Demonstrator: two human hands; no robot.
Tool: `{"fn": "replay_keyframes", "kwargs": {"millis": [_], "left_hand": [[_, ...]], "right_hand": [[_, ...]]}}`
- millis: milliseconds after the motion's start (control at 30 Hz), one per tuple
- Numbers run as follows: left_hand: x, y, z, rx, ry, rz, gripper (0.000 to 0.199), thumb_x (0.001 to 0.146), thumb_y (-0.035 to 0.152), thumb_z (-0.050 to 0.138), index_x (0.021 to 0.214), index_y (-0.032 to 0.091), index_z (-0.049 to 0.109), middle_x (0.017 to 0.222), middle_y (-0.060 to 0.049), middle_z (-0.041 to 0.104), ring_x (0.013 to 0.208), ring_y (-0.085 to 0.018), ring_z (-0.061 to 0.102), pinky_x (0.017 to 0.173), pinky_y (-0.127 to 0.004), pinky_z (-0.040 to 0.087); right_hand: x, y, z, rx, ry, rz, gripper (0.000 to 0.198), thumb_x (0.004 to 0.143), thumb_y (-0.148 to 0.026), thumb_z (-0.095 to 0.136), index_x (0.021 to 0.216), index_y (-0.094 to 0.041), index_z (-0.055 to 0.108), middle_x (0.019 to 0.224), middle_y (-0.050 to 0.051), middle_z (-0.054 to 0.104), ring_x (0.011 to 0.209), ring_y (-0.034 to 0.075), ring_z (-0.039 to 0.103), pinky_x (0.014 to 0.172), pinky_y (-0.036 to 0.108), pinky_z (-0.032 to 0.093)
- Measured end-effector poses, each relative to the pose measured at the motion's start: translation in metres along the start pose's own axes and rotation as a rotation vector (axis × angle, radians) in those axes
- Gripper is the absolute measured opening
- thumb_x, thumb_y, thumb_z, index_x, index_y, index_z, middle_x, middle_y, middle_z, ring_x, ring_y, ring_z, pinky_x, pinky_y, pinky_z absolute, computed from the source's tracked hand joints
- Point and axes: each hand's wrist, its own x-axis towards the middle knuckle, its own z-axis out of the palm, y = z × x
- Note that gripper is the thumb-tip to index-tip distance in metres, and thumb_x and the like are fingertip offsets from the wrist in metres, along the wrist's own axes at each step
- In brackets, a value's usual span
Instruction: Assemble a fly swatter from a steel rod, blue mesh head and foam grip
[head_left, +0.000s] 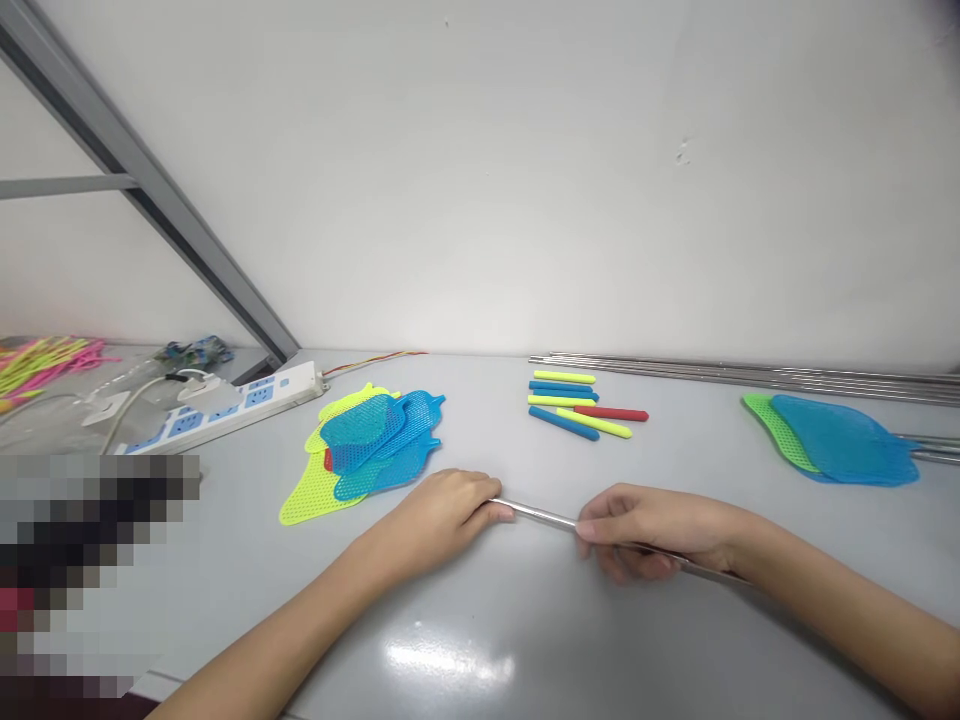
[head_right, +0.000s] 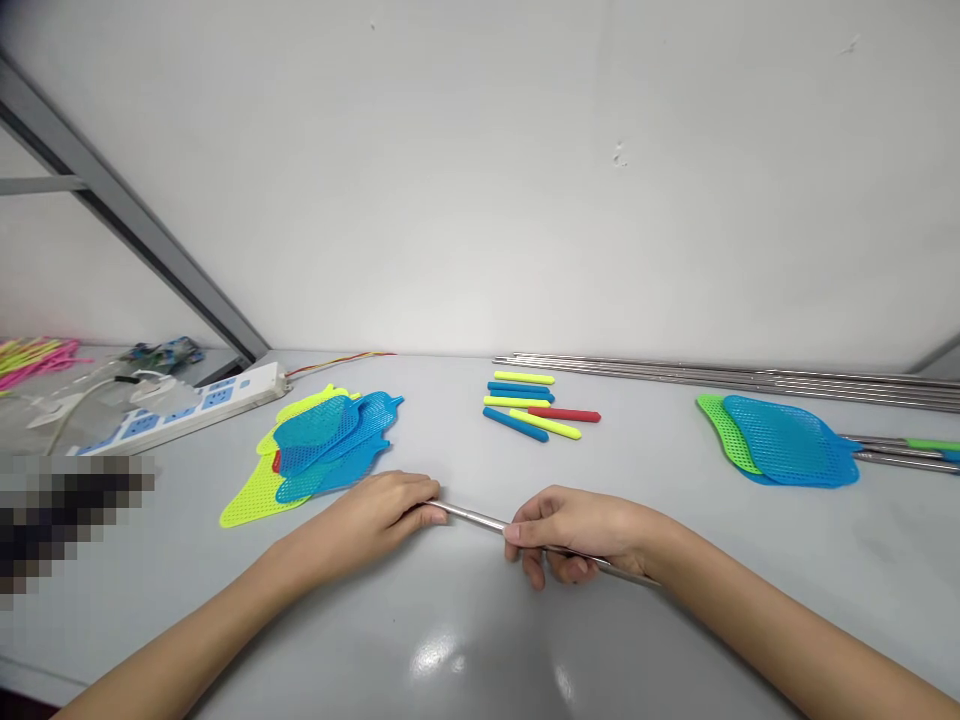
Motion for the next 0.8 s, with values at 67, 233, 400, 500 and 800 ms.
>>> {"fn": "replay_keyframes", "kwargs": {"millis": [67,233,400,500,800], "left_hand": [[0.0003,0.0016,0.0004,0.021,0.000,-0.001,0.038,0.090,0.038,0.026,0.070,0.017,0.050,0.068,-0.001,0.055,0.065,-0.014,0.050,0.059,-0.024,0.031],[0.0009,0.0050,-0.0002,0.047,-0.004,-0.005,0.035,0.091,0.033,0.025,0.070,0.017,0.047,0.066,0.000,0.054,0.063,-0.014,0.049,0.057,-0.024,0.030],[-0.0005,0.0059,-0.0009,0.025,-0.017,-0.011,0.035,0.091,0.034,0.025,0.068,0.017,0.046,0.064,0.000,0.053,0.062,-0.013,0.049,0.056,-0.023,0.030],[-0.0011,0.0065,-0.0018,0.012,-0.013,-0.022,0.035,0.091,0.034,0.025,0.067,0.017,0.045,0.064,0.000,0.053,0.063,-0.013,0.049,0.057,-0.022,0.030],[-0.0003,0.0069,-0.0016,-0.004,-0.021,-0.042,0.036,0.090,0.036,0.025,0.067,0.017,0.045,0.064,0.000,0.053,0.062,-0.013,0.050,0.056,-0.022,0.031]], "right_hand": [[0.0002,-0.0002,0.0002,0.000,-0.001,0.000,0.030,0.075,-0.041,0.052,0.079,-0.012,0.058,0.055,0.000,0.056,0.032,0.002,0.031,0.032,0.016,0.017],[-0.0002,0.0008,-0.0002,-0.018,0.010,0.000,0.030,0.075,-0.042,0.051,0.078,-0.012,0.058,0.055,0.000,0.056,0.033,0.002,0.031,0.032,0.017,0.017],[-0.0005,0.0002,-0.0003,-0.019,0.009,0.000,0.029,0.076,-0.041,0.051,0.077,-0.012,0.059,0.055,0.000,0.055,0.033,0.002,0.031,0.032,0.017,0.017],[-0.0004,-0.0003,0.0001,-0.021,0.011,-0.001,0.030,0.076,-0.041,0.051,0.077,-0.012,0.059,0.054,0.000,0.055,0.033,0.002,0.030,0.032,0.017,0.017],[-0.0002,0.0007,-0.0002,-0.020,0.015,0.016,0.030,0.075,-0.041,0.053,0.077,-0.012,0.060,0.055,0.000,0.054,0.034,0.002,0.031,0.032,0.017,0.017]]}}
